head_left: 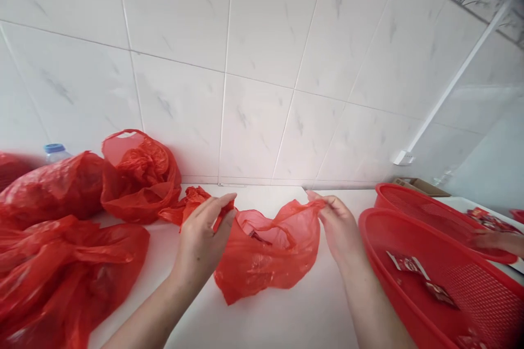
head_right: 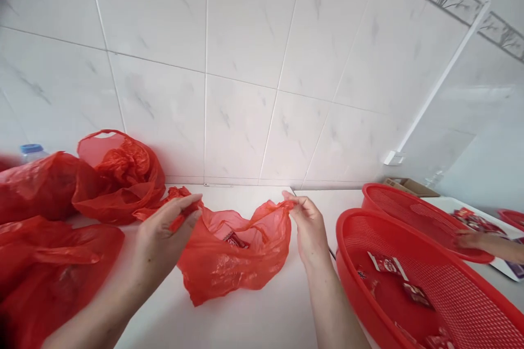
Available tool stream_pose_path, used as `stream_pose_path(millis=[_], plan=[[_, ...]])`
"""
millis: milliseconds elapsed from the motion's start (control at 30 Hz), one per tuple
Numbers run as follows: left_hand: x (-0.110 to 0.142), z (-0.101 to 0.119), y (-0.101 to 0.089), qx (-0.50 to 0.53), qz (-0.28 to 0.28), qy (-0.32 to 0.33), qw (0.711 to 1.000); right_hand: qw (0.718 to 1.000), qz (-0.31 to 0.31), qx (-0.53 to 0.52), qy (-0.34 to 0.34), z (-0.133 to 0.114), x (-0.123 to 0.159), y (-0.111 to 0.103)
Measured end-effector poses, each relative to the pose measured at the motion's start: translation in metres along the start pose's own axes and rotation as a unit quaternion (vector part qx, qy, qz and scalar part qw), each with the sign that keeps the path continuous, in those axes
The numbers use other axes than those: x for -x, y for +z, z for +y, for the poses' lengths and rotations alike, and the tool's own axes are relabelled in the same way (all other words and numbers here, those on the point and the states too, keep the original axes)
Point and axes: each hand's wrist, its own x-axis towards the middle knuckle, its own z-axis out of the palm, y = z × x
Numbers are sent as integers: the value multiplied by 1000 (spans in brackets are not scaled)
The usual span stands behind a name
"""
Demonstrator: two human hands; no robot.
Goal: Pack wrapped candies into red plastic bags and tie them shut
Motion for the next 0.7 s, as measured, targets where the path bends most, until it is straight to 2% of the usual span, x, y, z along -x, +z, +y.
stream_pose_path(millis=[67,167,267,333,400,467,533,600,667,700], plan=[[-8,12,-18,24,78,20,996,989,-1,-147,3,-17,-6,8],[-16,29,-36,60,167,4,984,961,20,-276,-14,-37,-10,19],[-21,43,-40,109,198,-60,972,945,8,-327,-14,-50,-6,29],[-23,50,-37,100,194,-80,973,953,-26,-301,-9,-57,3,36],[-23,55,-33,73,160,-70,982,969,-77,-234,-3,-63,16,43],[-22,59,-30,76,101,-50,991,977,-148,-155,12,-67,32,49],[-18,63,-30,127,32,-39,991,964,-243,-102,44,-71,45,54],[-14,66,-31,207,-45,-41,977,935,-332,-82,90,-73,54,62],[-10,68,-33,277,-120,-44,952,913,-385,-72,114,-73,58,69],[-9,68,-33,295,-147,-38,943,913,-387,-61,116,-73,58,73]])
